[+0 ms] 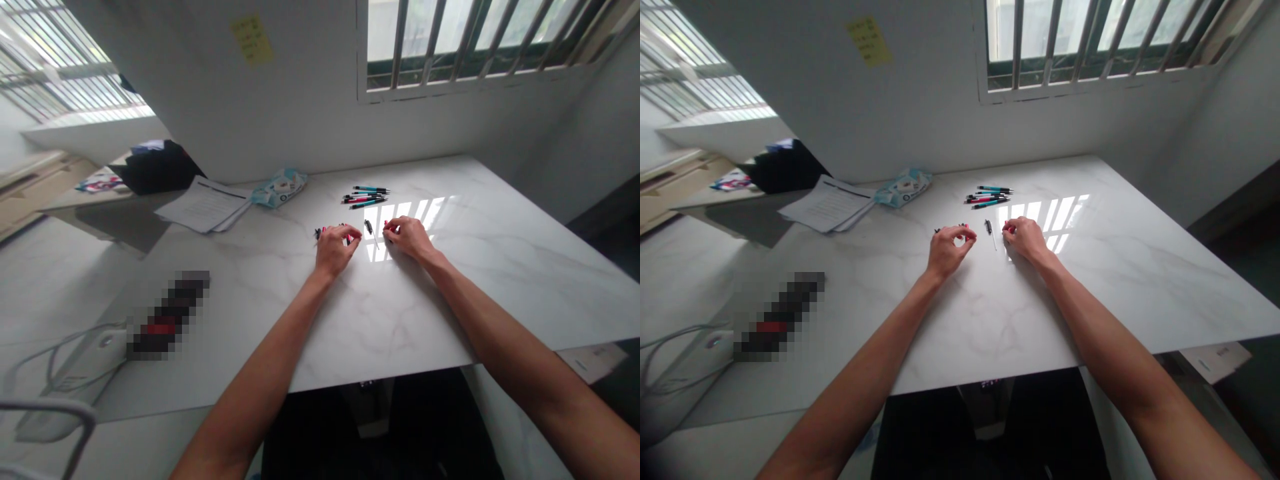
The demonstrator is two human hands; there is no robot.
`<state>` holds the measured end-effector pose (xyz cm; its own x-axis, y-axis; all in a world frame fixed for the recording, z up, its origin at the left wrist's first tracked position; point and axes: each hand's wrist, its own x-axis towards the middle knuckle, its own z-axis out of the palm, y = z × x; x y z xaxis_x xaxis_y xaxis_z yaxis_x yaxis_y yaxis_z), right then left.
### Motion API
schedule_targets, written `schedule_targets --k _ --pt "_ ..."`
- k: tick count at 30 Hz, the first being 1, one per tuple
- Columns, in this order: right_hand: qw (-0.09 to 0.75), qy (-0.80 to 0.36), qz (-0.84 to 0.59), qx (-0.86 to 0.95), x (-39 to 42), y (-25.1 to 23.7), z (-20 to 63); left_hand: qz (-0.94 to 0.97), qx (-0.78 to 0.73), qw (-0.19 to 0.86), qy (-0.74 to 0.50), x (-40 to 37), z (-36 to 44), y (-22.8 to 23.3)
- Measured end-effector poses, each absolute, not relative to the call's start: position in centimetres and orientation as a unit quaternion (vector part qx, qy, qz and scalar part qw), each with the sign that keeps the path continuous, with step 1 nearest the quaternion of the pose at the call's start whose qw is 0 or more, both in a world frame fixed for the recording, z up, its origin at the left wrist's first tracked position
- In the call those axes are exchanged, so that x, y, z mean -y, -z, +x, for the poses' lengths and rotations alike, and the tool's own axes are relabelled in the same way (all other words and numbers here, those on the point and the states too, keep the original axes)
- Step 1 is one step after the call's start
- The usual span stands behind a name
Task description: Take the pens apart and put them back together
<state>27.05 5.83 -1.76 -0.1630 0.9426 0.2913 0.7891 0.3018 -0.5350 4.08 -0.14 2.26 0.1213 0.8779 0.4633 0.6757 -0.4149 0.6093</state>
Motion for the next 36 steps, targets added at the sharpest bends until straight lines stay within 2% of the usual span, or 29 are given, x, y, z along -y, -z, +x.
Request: schedule_targets --k 8,13,25,36 --pt "0.294 -0.138 -0.593 0.737 -5.4 1.2 26.2 0.781 -0.579 0.063 -0.226 -1.1 5.6 -2.9" --pt "0.292 -0.144 -0.596 0.734 -5.4 1.0 25.8 0.798 -0.579 0.019 -0.168 -2.1 6.8 -2.4" --pt "0.356 -0.198 -0.550 0.730 -6.0 2.1 25.3 0.790 -0.582 0.024 -0.192 -3.8 7.4 -1.8" --pt "0.360 -0.221 -0.540 0.728 -6.0 2.2 25.2 0.787 -0.577 -0.001 -0.219 -2.2 6.2 -2.6"
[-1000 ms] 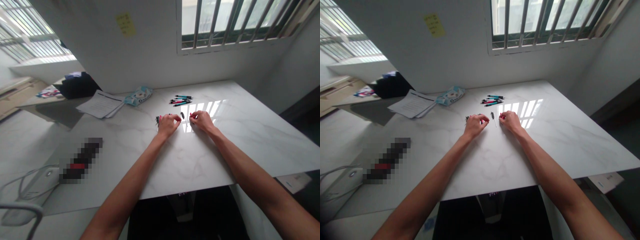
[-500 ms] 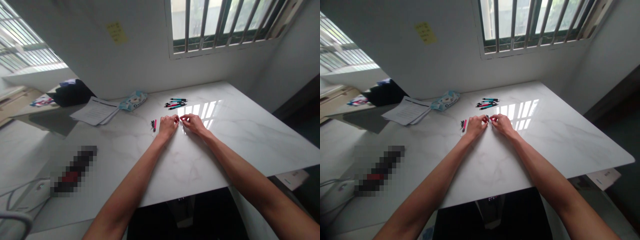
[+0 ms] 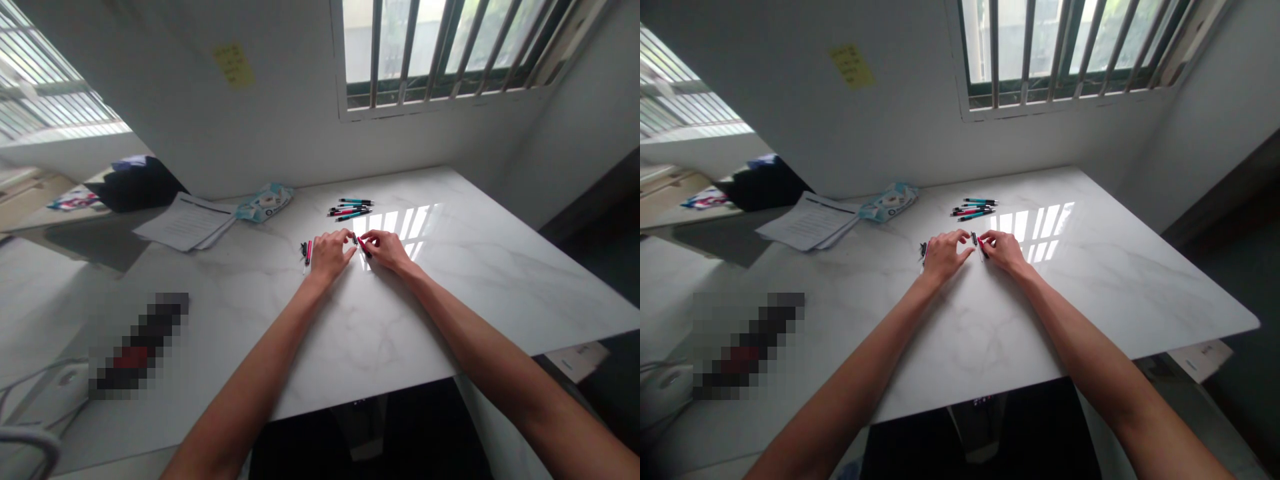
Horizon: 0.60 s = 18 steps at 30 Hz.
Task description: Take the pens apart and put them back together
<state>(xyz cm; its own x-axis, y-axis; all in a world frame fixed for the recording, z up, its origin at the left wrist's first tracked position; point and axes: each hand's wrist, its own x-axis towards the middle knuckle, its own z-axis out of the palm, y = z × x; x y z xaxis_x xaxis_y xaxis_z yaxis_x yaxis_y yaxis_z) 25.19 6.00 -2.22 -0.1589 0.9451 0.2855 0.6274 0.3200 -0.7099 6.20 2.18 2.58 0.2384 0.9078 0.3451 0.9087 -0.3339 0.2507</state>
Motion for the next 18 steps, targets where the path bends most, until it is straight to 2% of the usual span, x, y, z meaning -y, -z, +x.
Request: schedule_targets --k 10,18 --pt "0.367 -0.217 -0.549 0.719 -5.6 1.8 24.7 -0.722 0.613 0.034 0.319 1.4 -0.5 -3.2" --pt "0.361 -0.221 -0.561 0.711 -5.2 1.6 24.1 -0.677 0.634 0.013 0.372 1.0 -1.6 -3.1"
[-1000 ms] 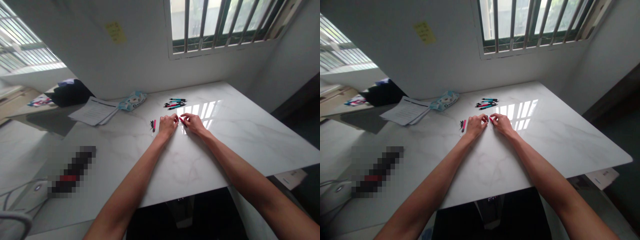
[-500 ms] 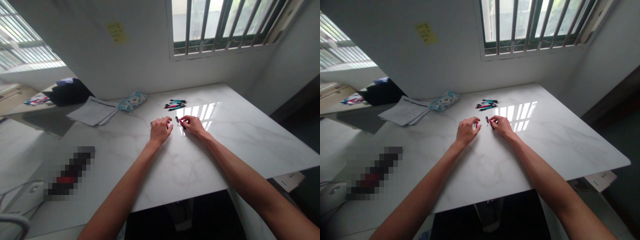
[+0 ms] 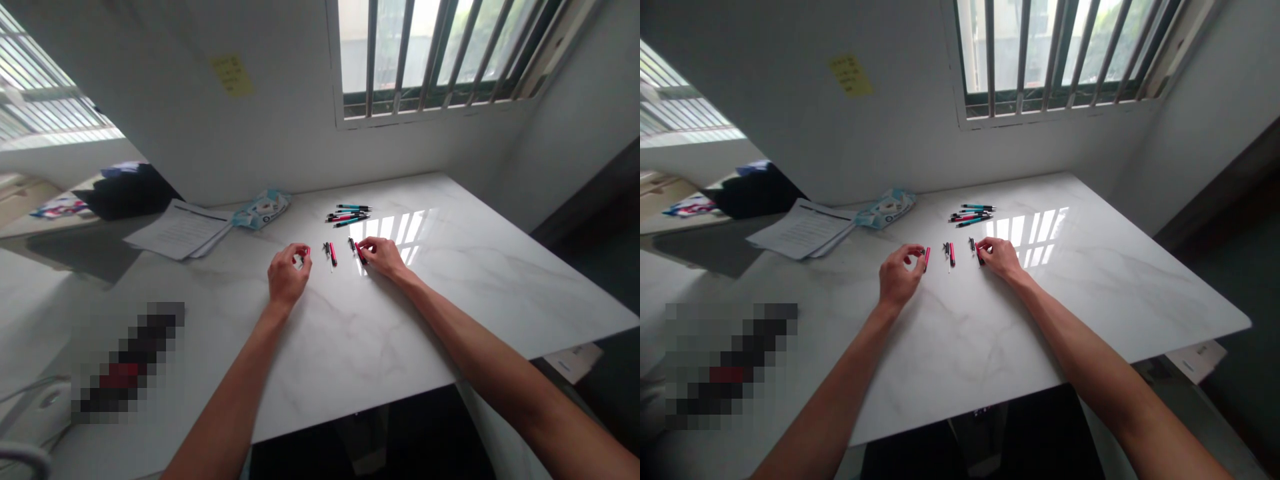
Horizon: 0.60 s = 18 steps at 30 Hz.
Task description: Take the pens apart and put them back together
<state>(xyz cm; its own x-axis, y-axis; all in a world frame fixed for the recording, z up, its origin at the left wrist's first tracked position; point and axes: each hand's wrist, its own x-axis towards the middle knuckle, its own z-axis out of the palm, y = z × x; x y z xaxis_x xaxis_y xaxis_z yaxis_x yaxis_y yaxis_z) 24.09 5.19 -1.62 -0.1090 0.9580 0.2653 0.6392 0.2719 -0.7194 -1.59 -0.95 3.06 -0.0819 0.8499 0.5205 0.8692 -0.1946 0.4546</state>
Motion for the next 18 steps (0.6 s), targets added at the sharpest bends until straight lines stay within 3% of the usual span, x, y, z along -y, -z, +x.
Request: schedule_targets --k 11,18 --pt "0.376 -0.218 -0.565 0.701 -5.3 1.7 24.3 -0.682 0.622 -0.031 0.383 0.9 -1.4 -2.5" --pt "0.396 -0.138 -0.606 0.676 -9.8 3.1 25.5 -0.726 0.582 -0.058 0.362 1.6 -0.3 -1.6"
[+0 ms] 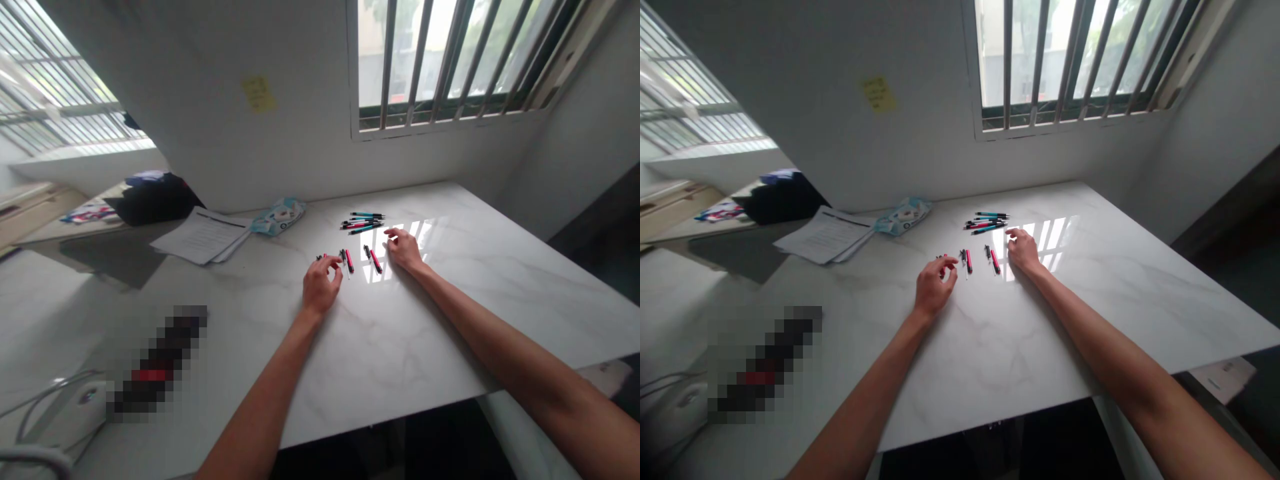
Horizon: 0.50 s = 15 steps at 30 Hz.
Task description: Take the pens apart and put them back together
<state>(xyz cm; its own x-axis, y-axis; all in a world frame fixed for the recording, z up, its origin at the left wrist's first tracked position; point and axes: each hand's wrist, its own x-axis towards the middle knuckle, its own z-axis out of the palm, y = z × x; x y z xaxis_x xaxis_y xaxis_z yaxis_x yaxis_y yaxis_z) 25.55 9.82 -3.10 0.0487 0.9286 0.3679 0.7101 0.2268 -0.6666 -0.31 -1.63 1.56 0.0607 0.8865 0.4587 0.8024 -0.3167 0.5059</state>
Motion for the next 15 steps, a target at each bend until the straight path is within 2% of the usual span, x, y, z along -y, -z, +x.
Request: schedule_targets --k 8,15 --pt "0.297 -0.083 -0.654 0.691 -15.7 3.2 25.4 0.721 -0.589 0.061 -0.360 1.6 -1.1 -1.4" --pt "0.297 -0.099 -0.641 0.701 -16.6 2.3 26.2 0.726 -0.587 0.055 -0.355 1.6 -1.2 -1.4"
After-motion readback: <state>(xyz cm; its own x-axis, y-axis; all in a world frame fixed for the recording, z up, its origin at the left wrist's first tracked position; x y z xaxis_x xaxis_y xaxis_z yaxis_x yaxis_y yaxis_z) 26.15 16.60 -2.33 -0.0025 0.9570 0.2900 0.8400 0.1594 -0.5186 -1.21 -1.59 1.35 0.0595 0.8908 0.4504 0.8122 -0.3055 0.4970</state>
